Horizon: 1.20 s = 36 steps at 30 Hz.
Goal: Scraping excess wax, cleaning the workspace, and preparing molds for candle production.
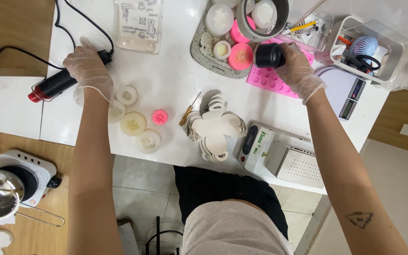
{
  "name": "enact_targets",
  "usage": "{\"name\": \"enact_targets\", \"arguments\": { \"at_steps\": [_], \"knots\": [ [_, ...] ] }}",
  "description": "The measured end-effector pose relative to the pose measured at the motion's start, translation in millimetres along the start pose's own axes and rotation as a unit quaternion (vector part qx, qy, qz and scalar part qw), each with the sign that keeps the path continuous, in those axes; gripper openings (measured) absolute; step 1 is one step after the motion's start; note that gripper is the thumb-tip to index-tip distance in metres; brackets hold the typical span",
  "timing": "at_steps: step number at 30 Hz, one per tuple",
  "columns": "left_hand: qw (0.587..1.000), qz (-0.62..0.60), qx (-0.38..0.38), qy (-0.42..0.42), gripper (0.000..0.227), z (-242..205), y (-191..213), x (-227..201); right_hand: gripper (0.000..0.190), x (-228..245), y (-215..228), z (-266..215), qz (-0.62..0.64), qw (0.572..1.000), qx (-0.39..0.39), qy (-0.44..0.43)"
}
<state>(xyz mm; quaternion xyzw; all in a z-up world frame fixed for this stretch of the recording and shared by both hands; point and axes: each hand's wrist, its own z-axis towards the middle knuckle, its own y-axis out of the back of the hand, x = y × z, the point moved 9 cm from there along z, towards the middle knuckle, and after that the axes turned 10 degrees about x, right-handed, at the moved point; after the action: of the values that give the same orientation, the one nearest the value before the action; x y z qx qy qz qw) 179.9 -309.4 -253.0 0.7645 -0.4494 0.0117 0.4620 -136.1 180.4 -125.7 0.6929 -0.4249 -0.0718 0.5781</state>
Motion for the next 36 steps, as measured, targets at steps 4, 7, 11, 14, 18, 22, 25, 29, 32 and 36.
{"name": "enact_targets", "arguments": {
  "at_steps": [4,7,11,14,18,22,25,29,32,36],
  "knots": [
    [1.0,0.01,-0.002,-0.001,0.083,2,-4,-2,0.049,19,12,-6,-0.041,0.997,0.022,-0.055],
    [1.0,0.013,-0.006,0.011,0.074,3,-6,-3,0.055,29,24,-10,-0.071,0.997,-0.004,-0.013],
    [1.0,0.011,-0.012,0.008,0.078,3,-4,-1,0.052,44,39,-14,-0.083,0.996,0.015,-0.028],
    [1.0,0.014,-0.008,0.006,0.08,-8,5,-1,0.05,58,54,-20,-0.077,0.996,0.019,-0.032],
    [1.0,0.005,0.003,0.001,0.083,-13,9,-2,0.046,73,68,-32,-0.048,0.994,0.067,-0.078],
    [1.0,0.024,-0.003,0.009,0.088,-18,18,0,0.04,93,88,-53,-0.09,0.989,0.104,-0.057],
    [1.0,0.02,0.003,-0.003,0.09,-26,26,1,0.038,102,111,-67,-0.131,0.98,0.13,-0.072],
    [0.999,-0.018,0.043,-0.001,0.098,-41,27,11,0.051,106,147,-77,-0.025,0.993,0.094,-0.063],
    [0.995,-0.061,0.074,-0.004,0.096,-56,26,20,0.053,117,171,-74,-0.015,0.996,0.065,-0.063],
    [0.994,-0.1,0.055,0.002,0.093,-74,28,31,0.056,124,179,-55,-0.014,0.997,0.039,-0.069]
  ]
}}
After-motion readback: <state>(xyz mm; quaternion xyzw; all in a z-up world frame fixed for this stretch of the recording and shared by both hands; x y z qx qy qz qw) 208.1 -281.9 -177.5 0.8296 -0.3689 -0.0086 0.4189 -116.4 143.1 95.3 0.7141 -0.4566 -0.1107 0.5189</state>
